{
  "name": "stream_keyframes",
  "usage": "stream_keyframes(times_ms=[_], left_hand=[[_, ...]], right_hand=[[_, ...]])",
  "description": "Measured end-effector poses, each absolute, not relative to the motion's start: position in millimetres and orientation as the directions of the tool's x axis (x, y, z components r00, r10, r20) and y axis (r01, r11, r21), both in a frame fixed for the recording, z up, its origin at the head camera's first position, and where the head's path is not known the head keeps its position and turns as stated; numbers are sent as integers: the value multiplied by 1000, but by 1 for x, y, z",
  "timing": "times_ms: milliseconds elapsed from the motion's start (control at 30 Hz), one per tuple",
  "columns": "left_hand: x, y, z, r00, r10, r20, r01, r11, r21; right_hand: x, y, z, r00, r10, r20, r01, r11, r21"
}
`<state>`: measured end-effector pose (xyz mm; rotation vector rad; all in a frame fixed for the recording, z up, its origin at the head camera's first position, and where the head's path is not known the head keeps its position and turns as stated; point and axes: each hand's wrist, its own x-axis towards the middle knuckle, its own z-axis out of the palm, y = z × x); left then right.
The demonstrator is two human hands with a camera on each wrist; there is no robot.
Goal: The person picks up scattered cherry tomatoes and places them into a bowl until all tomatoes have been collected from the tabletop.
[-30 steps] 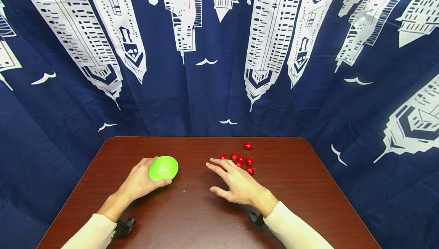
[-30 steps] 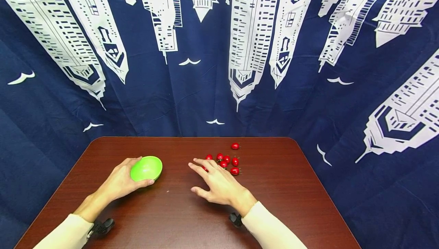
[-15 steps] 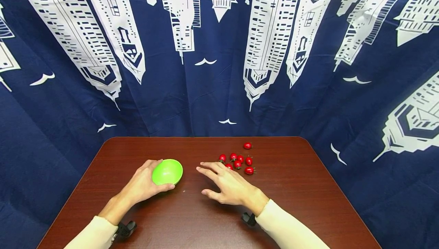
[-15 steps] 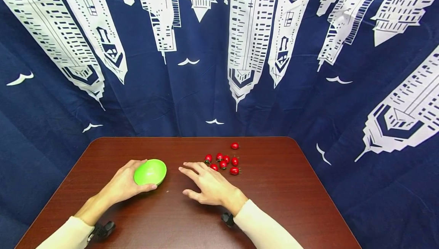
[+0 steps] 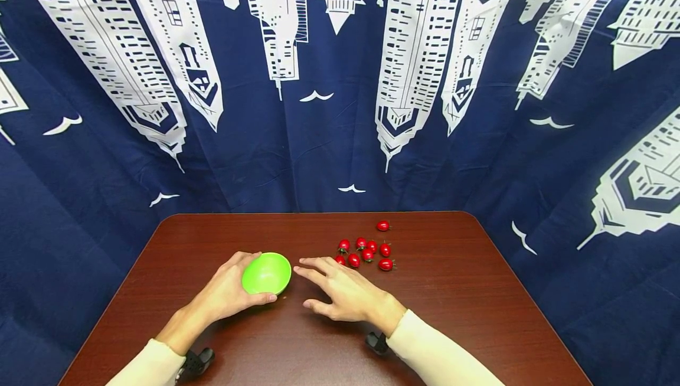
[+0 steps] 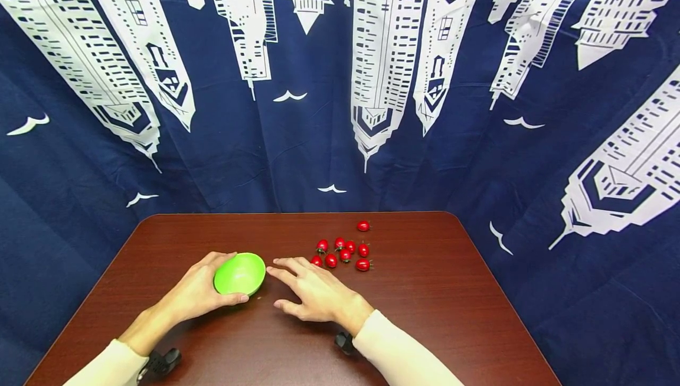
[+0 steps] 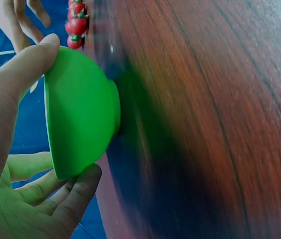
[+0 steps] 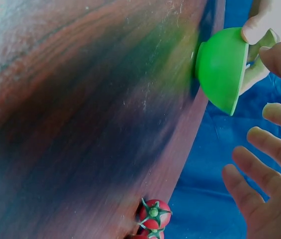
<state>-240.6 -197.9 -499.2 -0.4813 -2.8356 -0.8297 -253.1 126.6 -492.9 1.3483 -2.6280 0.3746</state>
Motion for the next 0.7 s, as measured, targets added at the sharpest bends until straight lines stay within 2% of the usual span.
stream_keyframes(times_ms=[433,700], left_hand=[[-236,-187,-499,-925,324,198,380,777,502],[-233,-180,-499,-923,335,190,384,765,517]], right_hand=[[-248,121,-497,-562,-791,241,-826,548,-130],[-245,125,-501,-531,-800,278,-844,530,-87]])
